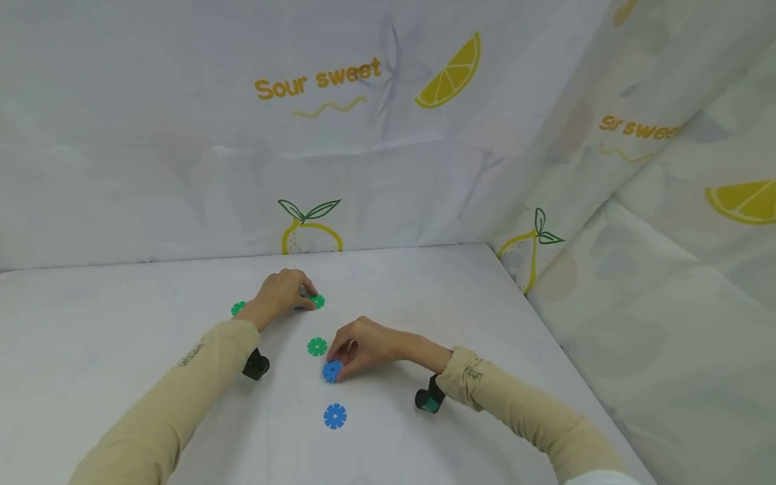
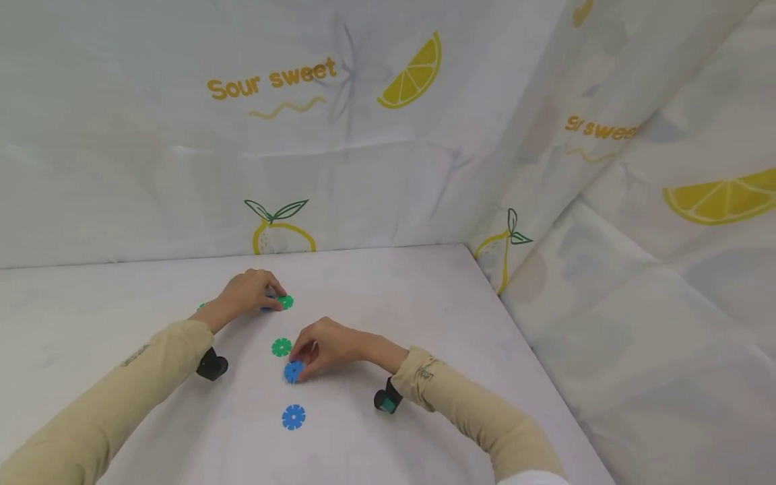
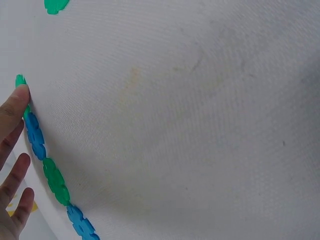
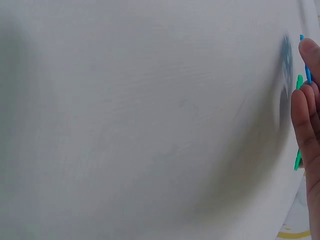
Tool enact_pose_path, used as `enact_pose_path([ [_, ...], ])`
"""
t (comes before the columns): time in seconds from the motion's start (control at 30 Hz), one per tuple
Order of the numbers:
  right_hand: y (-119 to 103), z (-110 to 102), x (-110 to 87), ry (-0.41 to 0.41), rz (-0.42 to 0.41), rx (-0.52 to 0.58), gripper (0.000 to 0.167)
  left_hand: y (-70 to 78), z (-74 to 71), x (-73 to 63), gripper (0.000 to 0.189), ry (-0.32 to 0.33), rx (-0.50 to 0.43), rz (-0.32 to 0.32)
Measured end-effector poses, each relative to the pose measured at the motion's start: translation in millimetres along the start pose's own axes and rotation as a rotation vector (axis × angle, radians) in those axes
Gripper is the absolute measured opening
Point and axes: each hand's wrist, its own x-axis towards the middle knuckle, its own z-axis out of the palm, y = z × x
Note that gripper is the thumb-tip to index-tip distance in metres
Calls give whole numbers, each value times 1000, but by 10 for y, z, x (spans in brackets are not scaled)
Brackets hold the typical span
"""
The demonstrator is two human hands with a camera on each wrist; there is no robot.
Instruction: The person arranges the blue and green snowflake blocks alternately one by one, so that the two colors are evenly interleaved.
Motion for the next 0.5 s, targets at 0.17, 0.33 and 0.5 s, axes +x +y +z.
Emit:
enact_pose_path([
  [0.17,55,-34,-38,47,10,4,25,-11,9,-1,23,-2,-6,-4],
  [0.33,128,-88,-66,108,-1,-22,24,-21,11,8,22,2,-2,-2],
  [0.5,208,-159,-64,161,24,-19,24,-9,-1,7,22,7,0,6],
])
